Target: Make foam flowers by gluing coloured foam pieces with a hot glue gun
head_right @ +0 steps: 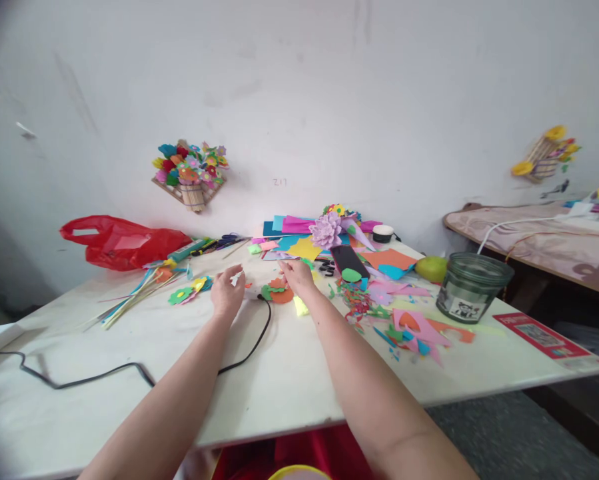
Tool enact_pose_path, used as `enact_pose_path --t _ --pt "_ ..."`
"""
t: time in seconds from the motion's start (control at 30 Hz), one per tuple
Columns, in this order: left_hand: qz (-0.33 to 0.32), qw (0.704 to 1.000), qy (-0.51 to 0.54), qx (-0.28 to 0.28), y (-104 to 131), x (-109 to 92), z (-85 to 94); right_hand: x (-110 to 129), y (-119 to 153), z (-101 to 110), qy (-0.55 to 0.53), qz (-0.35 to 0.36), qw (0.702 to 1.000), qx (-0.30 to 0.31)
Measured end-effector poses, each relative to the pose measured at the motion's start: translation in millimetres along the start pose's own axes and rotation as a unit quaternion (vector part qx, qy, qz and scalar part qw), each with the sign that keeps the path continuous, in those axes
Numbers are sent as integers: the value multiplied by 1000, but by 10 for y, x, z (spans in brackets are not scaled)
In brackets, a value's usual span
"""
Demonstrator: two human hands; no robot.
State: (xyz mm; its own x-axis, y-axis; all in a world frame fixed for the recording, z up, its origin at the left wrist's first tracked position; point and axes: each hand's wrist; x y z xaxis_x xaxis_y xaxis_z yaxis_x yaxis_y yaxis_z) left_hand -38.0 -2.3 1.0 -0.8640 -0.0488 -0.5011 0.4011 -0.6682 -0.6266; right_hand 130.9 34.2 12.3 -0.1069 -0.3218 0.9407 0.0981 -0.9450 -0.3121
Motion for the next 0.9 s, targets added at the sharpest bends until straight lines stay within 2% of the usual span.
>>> enact_pose_path --t 0.13,0.3,0.9 --pt "-6 1000 6 5 -3 20 -24 -22 -30 -13 -22 -29 999 -15" --pt "-18 1000 8 11 -2 27 -35 9 -27 -16 -51 -27 998 -33" --pt "-29 999 0 14 7 4 -14 -62 -35 1 43 18 999 -9"
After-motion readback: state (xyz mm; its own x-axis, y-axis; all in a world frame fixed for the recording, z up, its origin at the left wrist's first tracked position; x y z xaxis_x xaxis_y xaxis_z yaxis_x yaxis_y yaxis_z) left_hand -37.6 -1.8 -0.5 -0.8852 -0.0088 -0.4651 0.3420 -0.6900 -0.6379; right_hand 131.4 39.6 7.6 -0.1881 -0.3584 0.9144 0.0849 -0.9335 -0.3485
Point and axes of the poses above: each hand's wrist, its own y-axis away from the middle knuckle, its own z-axis out of the back of the hand, x = y × z, and after that the axes turned 12 degrees about -y, right-handed
